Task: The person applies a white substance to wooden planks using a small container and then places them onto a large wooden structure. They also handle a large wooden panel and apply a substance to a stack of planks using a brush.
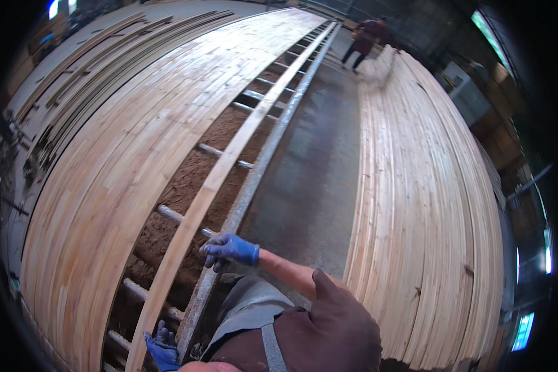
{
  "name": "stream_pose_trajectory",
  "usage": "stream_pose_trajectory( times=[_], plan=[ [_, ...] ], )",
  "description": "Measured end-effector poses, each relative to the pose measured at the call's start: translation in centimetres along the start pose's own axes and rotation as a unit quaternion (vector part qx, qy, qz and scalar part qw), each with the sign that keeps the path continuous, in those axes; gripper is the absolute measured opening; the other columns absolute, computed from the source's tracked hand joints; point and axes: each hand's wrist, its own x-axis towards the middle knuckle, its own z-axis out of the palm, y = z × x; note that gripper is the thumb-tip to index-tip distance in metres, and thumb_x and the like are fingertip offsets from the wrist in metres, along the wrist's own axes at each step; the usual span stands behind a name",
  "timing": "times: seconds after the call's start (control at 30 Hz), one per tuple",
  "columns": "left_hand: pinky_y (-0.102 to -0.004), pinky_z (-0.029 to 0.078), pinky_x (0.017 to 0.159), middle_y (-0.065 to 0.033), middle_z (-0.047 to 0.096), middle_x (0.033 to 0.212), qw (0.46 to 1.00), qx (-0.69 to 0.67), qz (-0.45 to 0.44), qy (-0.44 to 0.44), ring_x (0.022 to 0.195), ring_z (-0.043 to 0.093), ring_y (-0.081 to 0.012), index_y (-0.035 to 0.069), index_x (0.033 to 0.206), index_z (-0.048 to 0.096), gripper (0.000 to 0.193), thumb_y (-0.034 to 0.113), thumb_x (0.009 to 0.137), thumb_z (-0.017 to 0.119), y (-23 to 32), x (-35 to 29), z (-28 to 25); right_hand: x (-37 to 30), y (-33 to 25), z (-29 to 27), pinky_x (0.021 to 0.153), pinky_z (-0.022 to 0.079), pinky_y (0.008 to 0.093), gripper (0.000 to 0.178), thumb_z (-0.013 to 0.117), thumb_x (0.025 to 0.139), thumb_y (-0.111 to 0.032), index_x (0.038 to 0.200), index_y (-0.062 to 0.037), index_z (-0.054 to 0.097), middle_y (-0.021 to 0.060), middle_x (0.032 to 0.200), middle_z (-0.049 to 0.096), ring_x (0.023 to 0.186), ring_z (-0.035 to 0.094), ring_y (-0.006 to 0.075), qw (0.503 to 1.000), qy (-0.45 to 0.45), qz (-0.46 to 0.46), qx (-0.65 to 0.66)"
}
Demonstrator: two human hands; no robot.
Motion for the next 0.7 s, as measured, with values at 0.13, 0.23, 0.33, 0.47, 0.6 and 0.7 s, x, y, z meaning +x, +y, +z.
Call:
stream_pose_trajectory(
  times=[0.13,0.23,0.33,0.47,0.6,0.7],
  plan=[
    [-0.0265,0.046,0.064,-0.0108,0.058,0.112,0.945,0.117,-0.087,-0.292,0.084,0.058,-0.0207,-0.002,0.126,0.048,0.043,0.031,0.099,0.049,2.0,-7.5,6.9,-3.8,7.5,-0.2,0.066,0.055,0.0267,0.033,0.057,0.096,-0.025,0.12,-0.0036,0.06,0.0076,0.094,0.068,0.077,0.067,0.0141,0.992,0.095,-0.068,-0.041],
    [-0.0287,0.048,0.062,-0.012,0.061,0.104,0.918,0.013,-0.16,-0.362,0.075,0.058,-0.0199,0.0,0.12,0.055,0.045,0.039,0.097,0.049,-1.3,-5.9,8.6,-8.0,11.0,0.1,0.074,0.054,0.0338,0.034,0.055,0.095,-0.028,0.118,-0.0038,0.06,0.0098,0.097,0.067,0.087,0.066,0.0197,0.954,0.137,-0.109,-0.242],
    [-0.0283,0.049,0.064,-0.0126,0.059,0.106,0.902,0.207,-0.139,-0.352,0.081,0.059,-0.02,-0.002,0.122,0.053,0.043,0.033,0.098,0.047,-5.6,-10.4,14.6,-15.9,13.8,-1.6,0.084,0.048,0.0415,0.038,0.056,0.09,-0.035,0.116,-0.0081,0.06,0.0157,0.104,0.066,0.095,0.064,0.0328,0.909,0.234,-0.065,-0.339],
    [-0.03,0.051,0.071,-0.0151,0.057,0.111,0.832,0.403,0.021,-0.38,0.093,0.06,-0.0221,-0.007,0.122,0.051,0.036,0.022,0.1,0.045,-10.1,-16.3,17.5,-25.8,16.9,-5.1,0.085,0.049,0.0424,0.036,0.057,0.089,-0.034,0.113,-0.0072,0.061,0.017,0.105,0.066,0.097,0.063,0.0351,0.866,0.364,-0.086,-0.331],
    [-0.0346,0.053,0.08,-0.0174,0.064,0.107,0.773,0.495,0.024,-0.397,0.092,0.064,-0.0272,0.001,0.122,0.056,0.037,0.029,0.1,0.045,-18.0,-17.8,19.4,-40.6,25.0,-13.1,0.081,0.052,0.0365,0.036,0.059,0.092,-0.032,0.117,-0.0053,0.058,0.0144,0.101,0.066,0.092,0.065,0.0269,0.769,0.574,-0.106,-0.259],
    [-0.0329,0.055,0.071,-0.0147,0.067,0.101,0.737,0.507,0.009,-0.447,0.079,0.065,-0.0227,0.002,0.12,0.057,0.045,0.04,0.097,0.049,-28.3,-19.3,20.7,-57.7,36.3,-20.6,0.062,0.052,0.0319,0.028,0.06,0.092,-0.033,0.104,-0.0071,0.061,0.0102,0.091,0.065,0.082,0.065,0.0191,0.743,0.609,-0.199,0.193]
  ],
)
